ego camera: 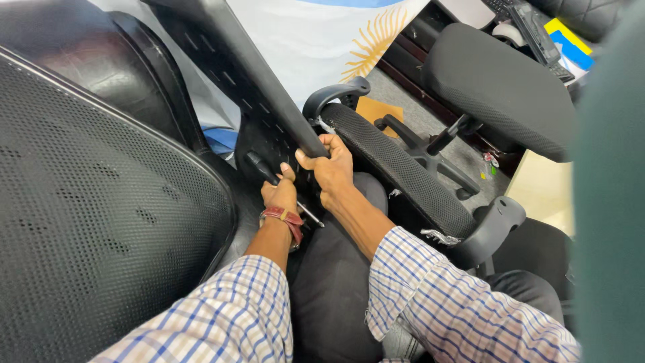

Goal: The person uses a screwdriver to remove screws from the underside of an office chair seat. They loosen multiple fasteners, then lift the seat off the chair base and set it aside.

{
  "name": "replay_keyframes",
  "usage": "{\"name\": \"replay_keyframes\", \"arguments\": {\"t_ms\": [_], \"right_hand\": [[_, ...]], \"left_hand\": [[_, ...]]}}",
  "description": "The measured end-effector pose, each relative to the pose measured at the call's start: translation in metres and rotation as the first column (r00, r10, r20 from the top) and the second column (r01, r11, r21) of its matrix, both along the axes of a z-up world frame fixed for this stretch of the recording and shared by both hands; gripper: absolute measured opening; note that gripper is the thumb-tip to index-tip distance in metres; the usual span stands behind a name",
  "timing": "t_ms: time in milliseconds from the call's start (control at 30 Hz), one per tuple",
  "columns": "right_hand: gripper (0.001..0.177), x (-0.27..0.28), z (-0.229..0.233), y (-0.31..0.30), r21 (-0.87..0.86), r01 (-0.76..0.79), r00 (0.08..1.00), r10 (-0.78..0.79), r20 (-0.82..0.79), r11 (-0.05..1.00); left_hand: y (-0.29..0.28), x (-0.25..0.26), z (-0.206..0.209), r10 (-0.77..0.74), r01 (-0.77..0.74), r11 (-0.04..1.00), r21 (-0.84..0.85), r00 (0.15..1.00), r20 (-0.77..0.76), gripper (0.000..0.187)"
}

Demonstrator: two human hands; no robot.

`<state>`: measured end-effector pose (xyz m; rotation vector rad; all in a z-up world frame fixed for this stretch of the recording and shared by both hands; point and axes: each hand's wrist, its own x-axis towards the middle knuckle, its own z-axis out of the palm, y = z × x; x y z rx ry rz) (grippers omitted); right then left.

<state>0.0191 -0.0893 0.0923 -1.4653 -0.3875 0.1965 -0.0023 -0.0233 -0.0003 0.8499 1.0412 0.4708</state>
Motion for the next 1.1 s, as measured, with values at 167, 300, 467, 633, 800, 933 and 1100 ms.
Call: {"name": "replay_keyframes", "arguments": {"t_ms": [167, 300, 467, 633, 800, 933, 1100], "right_hand": [[0.028, 0.002, -0.012, 0.003, -0.191, -0.027, 0.979, -0.013, -0.203, 0.981], [0.029, 0.019, -0.038, 0.007, -0.322, -0.037, 0.994, 0.001, -0.11, 0.946], [0.034, 0.035, -0.06, 0.009, -0.335, -0.06, 0.997, 0.039, -0.07, 0.94], [0.047, 0.035, -0.041, 0.003, -0.258, -0.256, 0.966, 0.238, -0.099, 0.931], [0.054, 0.011, -0.019, -0.002, -0.691, -0.097, 0.979, 0.193, 0.062, 0.716], [0.055, 0.01, -0.015, -0.011, -0.825, 0.028, 0.962, 0.209, 0.176, 0.564], [0.064, 0.033, -0.02, -0.014, -0.469, -0.327, 0.887, 0.438, 0.147, 0.82]], "left_hand": [[-0.003, -0.001, 0.011, 0.029, -0.021, 0.999, -0.034, 0.967, 0.252, 0.027], [0.012, 0.013, 0.004, 0.297, -0.155, 0.938, -0.31, 0.818, 0.493, 0.021], [0.035, 0.028, 0.002, 0.113, -0.094, 0.994, -0.063, 0.882, 0.457, 0.025], [0.052, 0.028, 0.016, 0.117, -0.118, 0.993, -0.018, 0.942, 0.316, 0.026], [0.045, 0.022, 0.021, 0.216, -0.184, 0.976, -0.114, 0.859, 0.464, 0.034], [0.053, 0.03, 0.031, 0.28, -0.286, 0.958, -0.037, 0.896, 0.344, 0.028], [0.079, 0.04, 0.041, 0.294, -0.31, 0.951, 0.015, 0.915, 0.276, 0.026]]}}
